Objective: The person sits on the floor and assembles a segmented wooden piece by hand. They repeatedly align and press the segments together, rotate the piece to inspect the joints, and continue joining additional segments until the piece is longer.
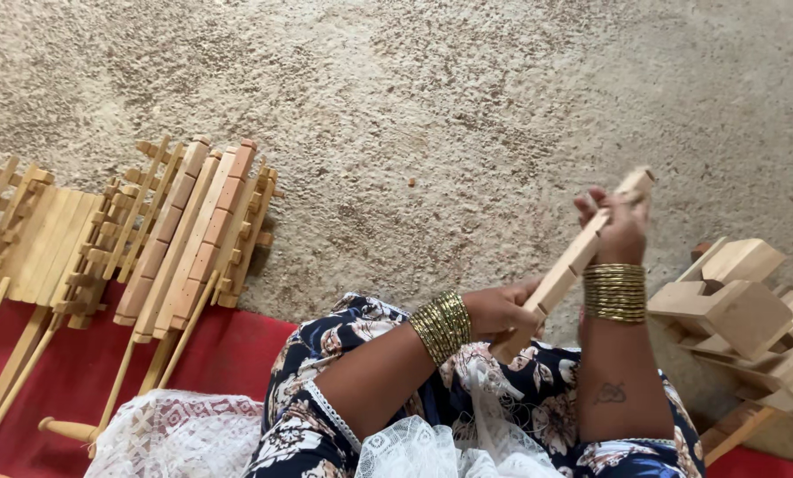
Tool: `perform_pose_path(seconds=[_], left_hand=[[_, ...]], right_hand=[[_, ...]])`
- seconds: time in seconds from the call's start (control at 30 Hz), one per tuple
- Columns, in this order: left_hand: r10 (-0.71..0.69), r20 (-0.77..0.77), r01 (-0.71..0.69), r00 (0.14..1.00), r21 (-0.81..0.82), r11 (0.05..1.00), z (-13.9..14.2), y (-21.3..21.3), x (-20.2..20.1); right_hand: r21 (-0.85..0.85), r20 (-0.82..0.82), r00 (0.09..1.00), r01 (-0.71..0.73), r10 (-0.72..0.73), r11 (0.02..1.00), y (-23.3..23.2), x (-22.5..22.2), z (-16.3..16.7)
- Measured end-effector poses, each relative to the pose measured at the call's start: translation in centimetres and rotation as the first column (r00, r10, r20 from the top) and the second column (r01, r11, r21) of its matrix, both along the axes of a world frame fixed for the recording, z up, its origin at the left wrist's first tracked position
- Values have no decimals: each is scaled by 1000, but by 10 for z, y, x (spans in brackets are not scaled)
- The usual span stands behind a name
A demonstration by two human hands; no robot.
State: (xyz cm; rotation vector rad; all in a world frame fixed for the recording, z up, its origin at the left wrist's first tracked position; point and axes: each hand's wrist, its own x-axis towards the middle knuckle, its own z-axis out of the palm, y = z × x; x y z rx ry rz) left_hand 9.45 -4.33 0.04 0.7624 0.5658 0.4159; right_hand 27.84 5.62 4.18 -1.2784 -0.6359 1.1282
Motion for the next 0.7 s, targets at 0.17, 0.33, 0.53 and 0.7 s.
perform_pose_path(seconds=[0.17, 0.33, 0.53, 0.7], left_hand=[[117, -145, -88, 983, 192, 978, -40, 11, 15], [365, -325, -302, 872, 230, 925, -49, 38, 4], [648, -237, -677, 724, -58, 734, -15, 57, -17], [827, -214, -854, 519, -84, 514, -4, 64, -41]], right_hand=[[-76, -232, 973, -9, -9, 997, 2, -6, -19], [-261, -102, 952, -307, 290, 915, -14, -79, -47], [-323, 513, 590, -541, 624, 777, -39, -109, -32], [-459, 624, 246, -652, 742, 603, -60, -117, -25]])
